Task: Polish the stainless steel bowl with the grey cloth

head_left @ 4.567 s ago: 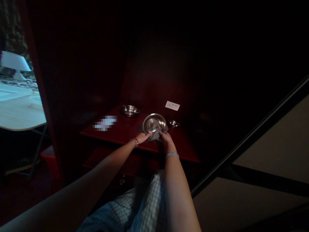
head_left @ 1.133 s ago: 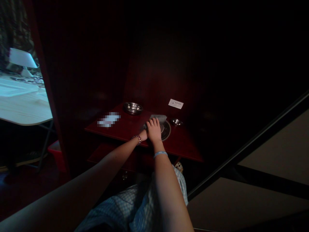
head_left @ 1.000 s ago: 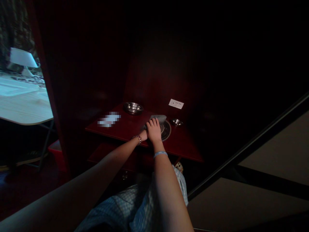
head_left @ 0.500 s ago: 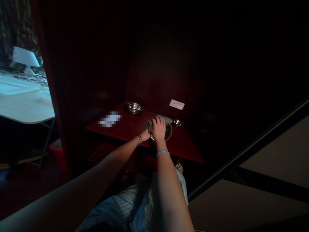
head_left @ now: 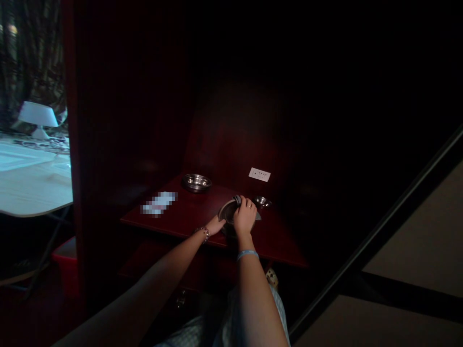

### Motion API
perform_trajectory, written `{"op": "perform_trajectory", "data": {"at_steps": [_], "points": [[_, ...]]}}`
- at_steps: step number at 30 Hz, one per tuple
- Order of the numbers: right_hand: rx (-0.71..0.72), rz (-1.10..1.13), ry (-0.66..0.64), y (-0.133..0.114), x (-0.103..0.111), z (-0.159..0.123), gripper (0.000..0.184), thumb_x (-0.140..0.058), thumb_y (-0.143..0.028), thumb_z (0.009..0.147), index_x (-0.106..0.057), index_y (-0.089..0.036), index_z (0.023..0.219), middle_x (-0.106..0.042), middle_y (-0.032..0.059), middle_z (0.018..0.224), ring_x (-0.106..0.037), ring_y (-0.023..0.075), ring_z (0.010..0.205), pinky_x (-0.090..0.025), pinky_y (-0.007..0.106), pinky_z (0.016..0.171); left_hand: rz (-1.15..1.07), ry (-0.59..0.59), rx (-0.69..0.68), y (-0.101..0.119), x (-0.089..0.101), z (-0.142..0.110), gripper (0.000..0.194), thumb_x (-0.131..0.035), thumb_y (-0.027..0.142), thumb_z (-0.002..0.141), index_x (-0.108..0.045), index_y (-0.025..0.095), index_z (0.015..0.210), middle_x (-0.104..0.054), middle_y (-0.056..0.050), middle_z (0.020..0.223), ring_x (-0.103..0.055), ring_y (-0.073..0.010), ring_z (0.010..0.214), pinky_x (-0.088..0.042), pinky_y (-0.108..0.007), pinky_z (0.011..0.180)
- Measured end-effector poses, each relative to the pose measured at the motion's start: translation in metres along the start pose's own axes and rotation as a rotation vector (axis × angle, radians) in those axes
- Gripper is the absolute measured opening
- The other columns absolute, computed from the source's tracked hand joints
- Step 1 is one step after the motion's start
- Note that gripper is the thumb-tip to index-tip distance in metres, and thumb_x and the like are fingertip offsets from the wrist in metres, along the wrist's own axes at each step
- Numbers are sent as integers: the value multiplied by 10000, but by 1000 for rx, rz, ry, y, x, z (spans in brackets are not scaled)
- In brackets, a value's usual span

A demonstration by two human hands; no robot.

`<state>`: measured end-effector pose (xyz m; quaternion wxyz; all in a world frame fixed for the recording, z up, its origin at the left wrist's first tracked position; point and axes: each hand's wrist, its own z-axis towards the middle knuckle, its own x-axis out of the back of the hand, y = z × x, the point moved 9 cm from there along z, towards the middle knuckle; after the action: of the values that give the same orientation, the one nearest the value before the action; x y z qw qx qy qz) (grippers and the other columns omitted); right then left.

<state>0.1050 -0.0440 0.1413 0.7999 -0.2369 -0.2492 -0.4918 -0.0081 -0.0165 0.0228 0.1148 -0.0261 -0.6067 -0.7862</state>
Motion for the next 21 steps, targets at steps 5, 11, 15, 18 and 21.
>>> {"op": "perform_trajectory", "data": {"at_steps": [5,11,15,18,21], "points": [[-156,18,-24,18,-3,-3,433,-385,-125,856,-565,-153,1250,-597,175,1141,-522,309,1034,-382,431,909,-16,-2,-11,7,3,-1,345,-515,84,743,-661,123,1053,-708,-121,1143,-615,-266,1150,-420,-381,1067],[-322,172,-5,37,-16,-8,441,-355,-138,844,-556,-152,1237,-595,183,1127,-555,309,990,-427,409,819,-120,99,99,-8,15,3,322,-519,88,780,-648,105,1075,-719,-131,1117,-641,-255,1118,-453,-398,1042],[-392,352,-10,44,-24,-8,472,-335,-125,829,-539,-136,1255,-605,181,1138,-598,298,957,-448,395,819,-219,188,135,-15,25,4,325,-536,107,807,-635,105,1116,-718,-121,1140,-640,-231,1129,-468,-372,1029],[-443,368,-105,46,-38,-7,493,-338,-111,831,-486,-109,1302,-626,179,1152,-629,280,963,-464,365,836,-262,218,150,-18,29,5,309,-550,154,835,-643,101,1125,-712,-130,1161,-624,-232,1165,-460,-365,1039],[-483,306,-204,48,-57,-8,458,-349,-103,846,-480,-82,1284,-669,162,1076,-660,236,908,-480,298,782,-303,251,129,-21,33,6,339,-563,221,862,-628,98,1171,-683,-142,1223,-598,-223,1210,-423,-362,1074]]}}
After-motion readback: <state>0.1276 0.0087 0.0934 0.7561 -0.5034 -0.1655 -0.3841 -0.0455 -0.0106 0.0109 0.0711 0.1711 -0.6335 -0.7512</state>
